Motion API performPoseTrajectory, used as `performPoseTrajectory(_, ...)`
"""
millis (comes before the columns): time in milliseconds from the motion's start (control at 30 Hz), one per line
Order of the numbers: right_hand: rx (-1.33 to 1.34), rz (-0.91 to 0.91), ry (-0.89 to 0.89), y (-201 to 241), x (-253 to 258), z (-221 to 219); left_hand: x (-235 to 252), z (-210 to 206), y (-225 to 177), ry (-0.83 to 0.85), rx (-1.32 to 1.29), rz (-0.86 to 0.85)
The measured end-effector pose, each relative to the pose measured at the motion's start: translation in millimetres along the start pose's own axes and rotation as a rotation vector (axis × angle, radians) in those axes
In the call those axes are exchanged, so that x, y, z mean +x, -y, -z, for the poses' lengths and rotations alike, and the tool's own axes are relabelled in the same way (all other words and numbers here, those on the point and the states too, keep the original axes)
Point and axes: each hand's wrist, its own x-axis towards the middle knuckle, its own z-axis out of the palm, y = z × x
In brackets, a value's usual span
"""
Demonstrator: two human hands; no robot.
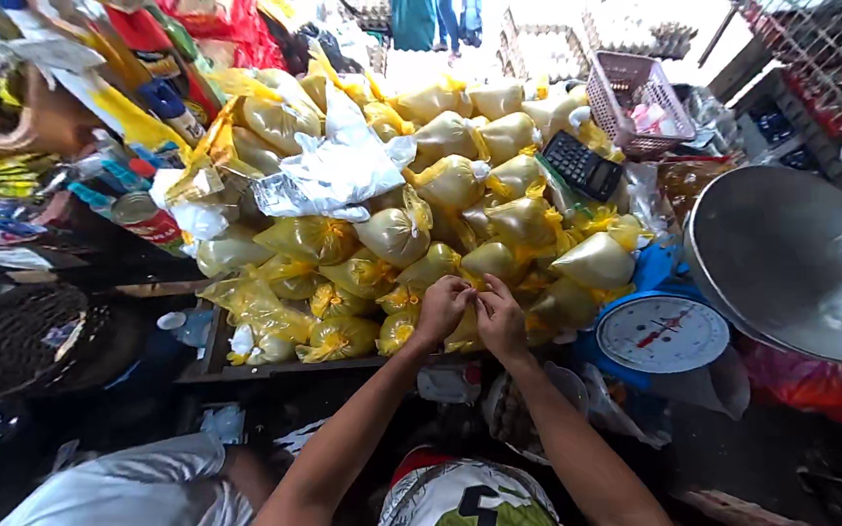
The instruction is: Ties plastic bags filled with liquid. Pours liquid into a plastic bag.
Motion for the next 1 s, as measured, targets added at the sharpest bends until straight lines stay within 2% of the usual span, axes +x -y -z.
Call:
performPoseTrajectory(100,0.001,-0.02,0.05,-4.9,8.1,3.0,-12.0,-6.4,-2.4,-0.108,0.505,-0.2)
performPoseTrajectory(200,-0.008,-0.028,0.116,-13.5,18.1,6.8,-28.2,-12.8,1.5,-0.144,0.628,-0.224)
performPoseTrajectory(300,0.053,-0.097,0.221,-15.3,15.8,21.1,-52.1,-24.4,3.9,-0.175,0.53,-0.138)
performPoseTrajectory(400,0.197,-0.087,0.332,-1.1,12.8,46.5,-78.2,-17.3,-19.4,-0.295,0.27,-0.106)
performPoseTrajectory(500,0.452,-0.011,0.49,33.7,14.1,74.1,-113.8,5.0,-54.0,-0.421,0.034,-0.158)
performPoseTrajectory(600,0.664,0.043,0.621,78.9,4.9,89.3,-149.9,40.1,-64.6,-0.482,0.069,-0.321)
performPoseTrajectory(633,0.684,0.059,0.654,91.6,0.2,91.3,-168.5,52.8,-68.7,-0.477,0.128,-0.329)
performPoseTrajectory(700,0.727,0.12,0.759,116.7,-8.4,91.2,-209.5,77.2,-79.5,-0.431,0.269,-0.231)
performPoseTrajectory(800,0.82,0.288,0.94,155.2,-30.1,81.7,-275.2,94.2,-91.7,-0.441,0.302,-0.123)
performPoseTrajectory(900,0.819,0.555,1.059,199.9,-71.2,70.7,-346.2,94.6,-92.1,-0.572,0.185,-0.105)
performPoseTrajectory(1000,0.792,0.659,1.286,223.2,-113.7,45.4,-427.8,79.1,-75.8,-0.707,-0.123,-0.061)
